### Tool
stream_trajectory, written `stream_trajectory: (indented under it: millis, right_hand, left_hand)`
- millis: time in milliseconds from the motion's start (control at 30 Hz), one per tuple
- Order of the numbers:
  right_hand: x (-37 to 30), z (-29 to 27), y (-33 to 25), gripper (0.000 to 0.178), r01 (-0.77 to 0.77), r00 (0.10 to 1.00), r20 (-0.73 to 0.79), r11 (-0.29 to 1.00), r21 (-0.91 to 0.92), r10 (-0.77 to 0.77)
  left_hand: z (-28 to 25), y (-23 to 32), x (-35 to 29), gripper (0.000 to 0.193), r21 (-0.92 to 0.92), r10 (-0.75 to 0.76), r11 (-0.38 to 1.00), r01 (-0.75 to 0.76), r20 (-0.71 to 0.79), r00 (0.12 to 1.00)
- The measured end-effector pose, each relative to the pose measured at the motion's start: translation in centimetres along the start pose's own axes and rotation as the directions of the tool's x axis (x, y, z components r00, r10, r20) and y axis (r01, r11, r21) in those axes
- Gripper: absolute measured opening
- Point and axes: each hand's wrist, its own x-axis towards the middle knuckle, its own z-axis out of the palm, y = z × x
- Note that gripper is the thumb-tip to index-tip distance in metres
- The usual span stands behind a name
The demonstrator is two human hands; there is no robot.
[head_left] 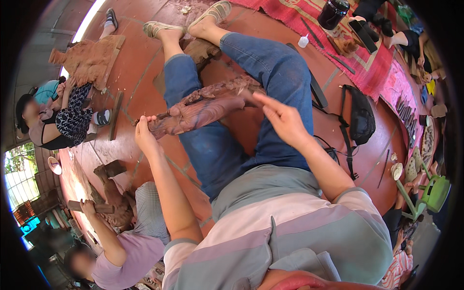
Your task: The person sits on the floor and carves a long, reddish-brown piece of wood using a small knife. They hold the wood with their left hand and carefully shape the surface with the knife in their right hand, occasionally rotating the piece to access different areas.
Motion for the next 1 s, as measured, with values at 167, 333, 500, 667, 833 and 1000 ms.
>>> stream_trajectory:
  millis: [167,333,500,667,833,1000]
  right_hand:
    - [2.9,3.1,-1.0,0.029,-0.084,0.985,0.100,0.900,-0.427,0.139]
    - [5.9,3.6,-0.9,0.027,0.056,0.971,0.233,0.905,-0.422,0.049]
    - [6.0,1.3,-0.5,0.027,0.095,0.953,0.299,0.887,-0.451,0.050]
    - [7.8,1.8,-0.8,0.028,0.167,0.918,0.396,0.913,-0.373,-0.006]
    - [8.0,-0.1,0.8,0.027,0.139,0.894,0.447,0.928,-0.347,0.034]
    - [8.2,2.2,0.9,0.028,0.185,0.913,0.405,0.937,-0.297,-0.052]
  left_hand:
    - [0.2,-0.2,-0.5,0.021,0.042,0.069,0.997,-0.068,-0.021,0.997]
    - [-0.1,-0.9,-0.7,0.024,0.025,0.077,0.997,-0.076,-0.035,0.996]
    - [0.9,-0.2,-1.2,0.026,0.028,0.089,0.996,-0.087,-0.057,0.994]
    - [0.7,-0.1,-1.5,0.027,0.032,0.103,0.994,-0.101,-0.040,0.994]
    - [0.7,-0.2,-1.4,0.027,0.043,0.142,0.989,-0.140,-0.045,0.989]
    - [0.7,0.0,-1.6,0.027,0.036,0.132,0.991,-0.131,-0.032,0.991]
